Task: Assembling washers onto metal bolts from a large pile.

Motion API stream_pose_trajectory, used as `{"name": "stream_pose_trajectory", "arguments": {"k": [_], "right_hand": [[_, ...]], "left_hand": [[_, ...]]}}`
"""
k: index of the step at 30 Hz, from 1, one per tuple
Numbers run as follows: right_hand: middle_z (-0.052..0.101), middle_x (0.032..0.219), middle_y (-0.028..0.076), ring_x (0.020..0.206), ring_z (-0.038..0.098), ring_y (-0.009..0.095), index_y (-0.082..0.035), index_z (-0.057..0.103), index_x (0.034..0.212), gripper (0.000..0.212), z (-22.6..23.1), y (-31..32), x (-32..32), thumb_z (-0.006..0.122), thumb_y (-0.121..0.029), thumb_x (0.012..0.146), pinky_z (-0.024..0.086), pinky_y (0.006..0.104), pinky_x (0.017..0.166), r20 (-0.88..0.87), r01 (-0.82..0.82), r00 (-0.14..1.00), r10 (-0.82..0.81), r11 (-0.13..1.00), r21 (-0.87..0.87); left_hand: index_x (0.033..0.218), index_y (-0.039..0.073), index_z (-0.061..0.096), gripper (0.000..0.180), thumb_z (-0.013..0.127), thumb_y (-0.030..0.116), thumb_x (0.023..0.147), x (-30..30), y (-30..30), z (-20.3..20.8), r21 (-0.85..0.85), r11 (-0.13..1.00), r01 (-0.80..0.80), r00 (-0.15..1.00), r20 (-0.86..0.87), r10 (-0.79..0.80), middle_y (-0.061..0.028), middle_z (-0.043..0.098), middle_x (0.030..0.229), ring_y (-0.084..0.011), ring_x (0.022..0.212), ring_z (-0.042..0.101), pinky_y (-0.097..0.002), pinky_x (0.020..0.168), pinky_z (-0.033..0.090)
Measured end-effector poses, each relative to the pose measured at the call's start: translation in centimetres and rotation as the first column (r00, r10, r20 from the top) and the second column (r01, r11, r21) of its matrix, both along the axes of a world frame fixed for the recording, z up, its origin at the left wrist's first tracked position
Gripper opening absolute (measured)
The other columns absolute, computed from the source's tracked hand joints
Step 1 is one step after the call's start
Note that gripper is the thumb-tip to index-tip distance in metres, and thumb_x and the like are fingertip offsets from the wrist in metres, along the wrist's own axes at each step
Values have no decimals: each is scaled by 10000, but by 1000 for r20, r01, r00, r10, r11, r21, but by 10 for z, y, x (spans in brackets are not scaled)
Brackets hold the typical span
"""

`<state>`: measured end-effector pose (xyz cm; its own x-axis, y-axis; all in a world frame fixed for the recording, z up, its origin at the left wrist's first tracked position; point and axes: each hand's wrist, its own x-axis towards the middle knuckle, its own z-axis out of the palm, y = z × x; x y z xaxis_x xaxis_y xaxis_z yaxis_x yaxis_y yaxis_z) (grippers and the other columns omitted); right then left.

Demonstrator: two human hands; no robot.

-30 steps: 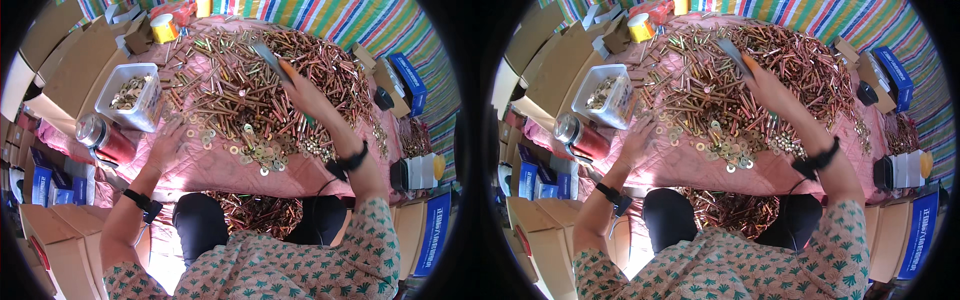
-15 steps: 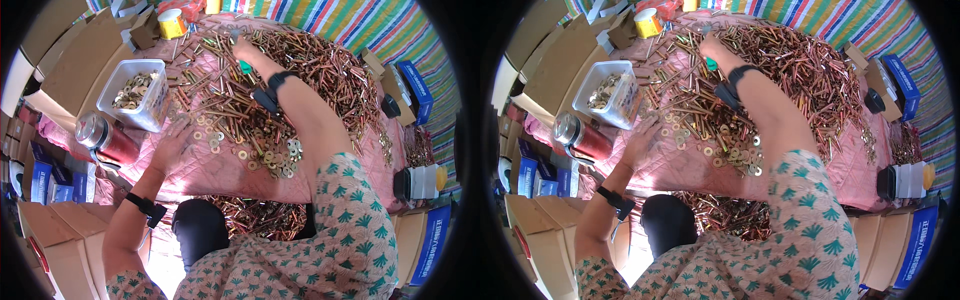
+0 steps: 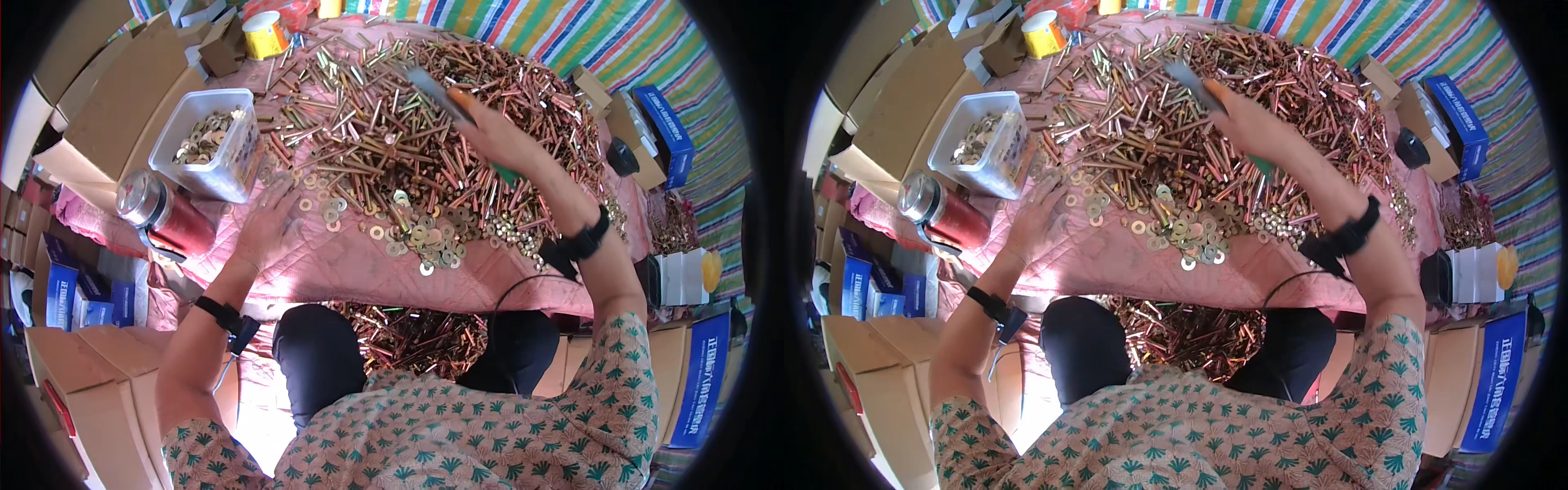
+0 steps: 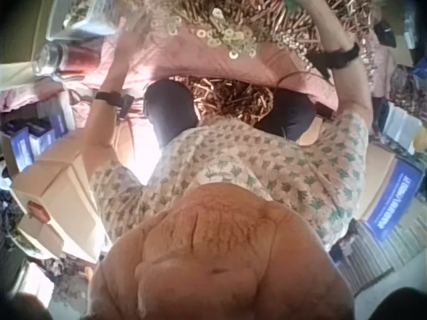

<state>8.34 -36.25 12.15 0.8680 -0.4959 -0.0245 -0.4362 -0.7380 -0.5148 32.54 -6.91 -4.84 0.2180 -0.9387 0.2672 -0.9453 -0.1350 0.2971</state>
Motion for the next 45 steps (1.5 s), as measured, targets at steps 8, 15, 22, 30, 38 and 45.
{"name": "stream_pose_trajectory", "arguments": {"k": [8, 15, 22, 30, 38, 45], "right_hand": [[624, 924, 227, 830, 635, 313, -30, 494, 1192, 343, -68, -60, 217, 489, -148, 870, 510, 416, 755, 201, 125, 957, -211, 921, 370], [639, 848, 195, 730, 636, 324, 38, 456, 1215, 415, -112, -64, 212, 532, -174, 866, 497, 402, 690, -6, -13, 1000, 13, 994, 112], [629, 805, 181, 675, 624, 294, -11, 307, 1367, 520, -53, 2, 96, 465, -142, 890, 473, 418, 593, -51, -7, 999, 15, 987, 164], [492, 692, 40, 568, 514, 111, -93, 255, 1449, 568, 9, 22, -11, 449, -157, 919, 436, 270, 525, -136, -93, 983, 123, 974, 208], [618, 783, 144, 604, 604, 205, 5, 446, 1286, 549, -30, -139, 83, 585, -115, 768, 491, 348, 547, 188, 255, 940, -283, 953, 162], [655, 779, 126, 717, 644, 259, -21, 557, 1134, 374, -68, -319, 95, 628, -93, 775, 521, 412, 639, -177, 84, 965, -196, 864, -497]], "left_hand": [[1309, 89, 463, 519, 529, 362, 872, 7, 0, -1, -37, 998, 46, 998, -30, -47, -139, 390, 1414, -345, 1307, 354, -439, 1084, 274], [1324, 91, 452, 547, 514, 393, 873, 8, -4, -3, -36, 998, 56, 997, -48, -58, -140, 379, 1422, -348, 1308, 354, -442, 1085, 270], [1336, 97, 444, 553, 554, 331, 848, 9, -6, -4, -29, 998, 54, 998, -39, -55, -151, 394, 1407, -346, 1302, 360, -440, 1085, 275], [1353, 94, 425, 577, 572, 274, 825, 8, -2, -3, -73, 995, 68, 996, -60, -72, -166, 395, 1400, -353, 1301, 356, -440, 1088, 274], [1348, 70, 439, 577, 577, 284, 831, 4, 1, 10, -33, 998, 50, 998, -44, -51, -192, 395, 1394, -370, 1294, 356, -440, 1088, 270], [1306, 48, 473, 554, 585, 327, 841, 3, -34, -2, -77, 987, 139, 988, -50, -143, -188, 419, 1381, -371, 1269, 395, -442, 1078, 283]]}}
